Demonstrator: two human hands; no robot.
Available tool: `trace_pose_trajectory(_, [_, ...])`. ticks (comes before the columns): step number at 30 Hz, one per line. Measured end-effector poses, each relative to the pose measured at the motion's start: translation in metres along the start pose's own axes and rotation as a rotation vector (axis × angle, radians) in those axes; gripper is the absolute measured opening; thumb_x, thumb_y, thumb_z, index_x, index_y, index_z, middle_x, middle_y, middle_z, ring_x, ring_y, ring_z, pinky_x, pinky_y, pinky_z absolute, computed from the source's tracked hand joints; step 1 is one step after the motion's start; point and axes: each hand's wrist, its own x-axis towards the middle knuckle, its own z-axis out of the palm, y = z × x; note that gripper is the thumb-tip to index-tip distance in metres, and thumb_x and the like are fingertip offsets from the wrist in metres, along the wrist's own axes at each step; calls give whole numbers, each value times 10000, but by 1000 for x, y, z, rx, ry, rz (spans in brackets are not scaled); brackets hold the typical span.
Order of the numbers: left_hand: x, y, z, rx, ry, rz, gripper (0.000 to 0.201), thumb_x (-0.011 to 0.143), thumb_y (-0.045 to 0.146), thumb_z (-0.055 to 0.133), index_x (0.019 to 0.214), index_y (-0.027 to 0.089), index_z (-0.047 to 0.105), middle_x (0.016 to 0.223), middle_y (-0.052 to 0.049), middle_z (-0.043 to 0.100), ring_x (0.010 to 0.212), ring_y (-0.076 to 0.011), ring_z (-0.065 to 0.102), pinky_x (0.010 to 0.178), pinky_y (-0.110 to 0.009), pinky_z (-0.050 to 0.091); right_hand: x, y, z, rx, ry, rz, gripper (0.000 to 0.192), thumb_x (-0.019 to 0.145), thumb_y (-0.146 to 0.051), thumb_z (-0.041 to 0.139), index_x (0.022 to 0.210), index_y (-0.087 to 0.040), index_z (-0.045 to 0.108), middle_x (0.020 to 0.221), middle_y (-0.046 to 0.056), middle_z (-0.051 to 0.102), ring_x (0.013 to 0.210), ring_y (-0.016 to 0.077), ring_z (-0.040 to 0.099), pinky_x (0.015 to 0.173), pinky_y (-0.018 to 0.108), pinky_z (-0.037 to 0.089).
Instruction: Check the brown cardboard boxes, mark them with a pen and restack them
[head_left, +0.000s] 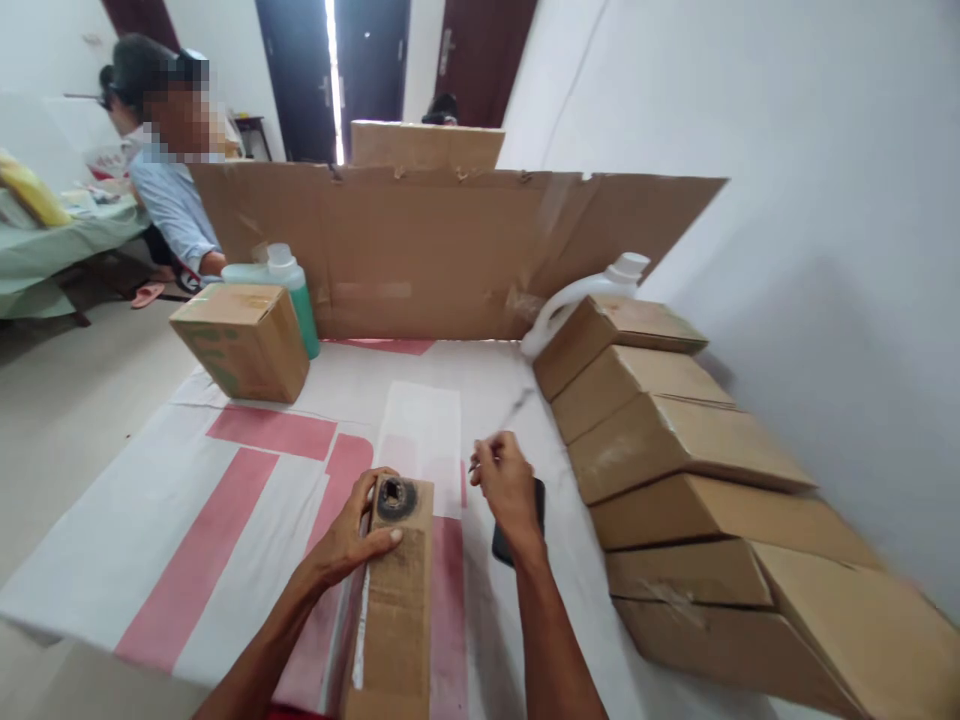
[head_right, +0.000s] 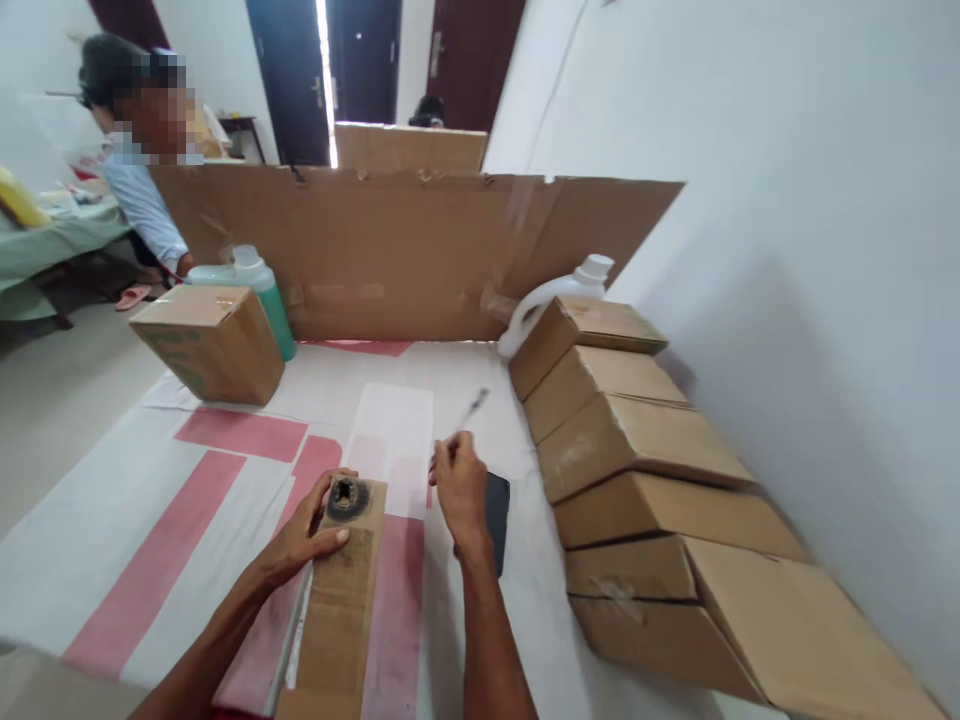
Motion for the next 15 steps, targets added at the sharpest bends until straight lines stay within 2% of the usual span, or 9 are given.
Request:
trace_pose_trajectory(2, [-3,3,-1,38,29,-27,775,800,544,755,1423,249,401,1375,-110,534,1272,-335,551,1102,-461,423,12,12,6,-235,-60,57,99,895,-199,580,797,-210,567,663,25,663,627,182,637,599,263,405])
trace_pose_trajectory(4, [-5,5,-3,93,71,-49,780,805,555,748,1436,255,402,1431,-119,502,1330,-356,510,1137,-486,399,14,22,16,-380,-108,96,95,864,-133,614,791,-191,596,751,87,718,753,221,689,661,276,418])
trace_pose_trajectory(7, [-7,8,-7,94,58,-101,789,823,556,735,1461,264,374,1475,-127,493,1370,-372,492,1151,-525,395,4,27,25,-548,-151,135,25,902,-152,623,905,-149,647,936,176,755,939,278,717,749,303,439])
trace_pose_trajectory(8, [-7,9,-8,75,35,-120,809,823,552,737,1475,269,351,1474,-126,506,1368,-371,503,1149,-532,399,-1,26,25,-589,-158,145,67,928,-191,620,956,-141,654,972,187,754,965,289,718,767,311,445])
trace_pose_trajectory(12, [-8,14,-11,47,-18,-154,914,786,550,776,1511,274,295,1501,-129,505,1381,-369,509,1159,-524,399,-24,25,2,-718,-81,199,315,1012,-376,534,1193,-128,602,1194,228,686,1086,336,682,844,374,473])
trace_pose_trajectory(15, [-8,15,-14,74,-32,-180,924,780,560,775,1515,291,285,1521,-125,484,1388,-370,500,1158,-521,403,-43,33,-22,-799,39,295,436,986,-396,561,1262,-59,543,1299,318,582,1248,452,560,916,506,466])
